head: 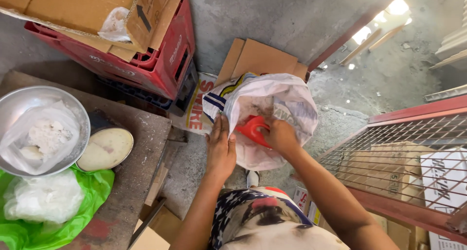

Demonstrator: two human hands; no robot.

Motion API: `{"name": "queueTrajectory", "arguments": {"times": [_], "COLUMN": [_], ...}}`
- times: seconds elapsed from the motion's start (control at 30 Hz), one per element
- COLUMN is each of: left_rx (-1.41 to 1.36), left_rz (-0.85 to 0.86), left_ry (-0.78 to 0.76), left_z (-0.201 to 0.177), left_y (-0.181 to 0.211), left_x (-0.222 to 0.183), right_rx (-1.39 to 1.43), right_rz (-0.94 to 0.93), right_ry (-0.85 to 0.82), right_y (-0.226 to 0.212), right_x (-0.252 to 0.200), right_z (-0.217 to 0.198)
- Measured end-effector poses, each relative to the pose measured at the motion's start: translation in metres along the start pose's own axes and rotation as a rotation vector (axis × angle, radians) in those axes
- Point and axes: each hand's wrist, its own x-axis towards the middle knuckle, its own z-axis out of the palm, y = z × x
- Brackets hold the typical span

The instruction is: Scoop fertilizer into bags and weigh them

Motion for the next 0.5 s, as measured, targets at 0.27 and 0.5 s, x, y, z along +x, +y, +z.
{"name": "queueTrajectory", "arguments": {"times": [0.27, 0.5], "left_rx": [0.058, 0.104], "left_rz": [-0.016, 0.018], "left_ry": [-0.01, 0.01], "left_z": [0.0, 0.005], "left_y": [0.005, 0.003], "left_x": [-0.002, 0.0], "right_rx": [-0.322, -0.256], "right_rz": [-0.056, -0.179], "right_ry": [-0.097, 0.021], "right_y": [-0.002, 0.014], "right_x": [-0.003, 0.01], "right_z": [-0.043, 0.015]}}
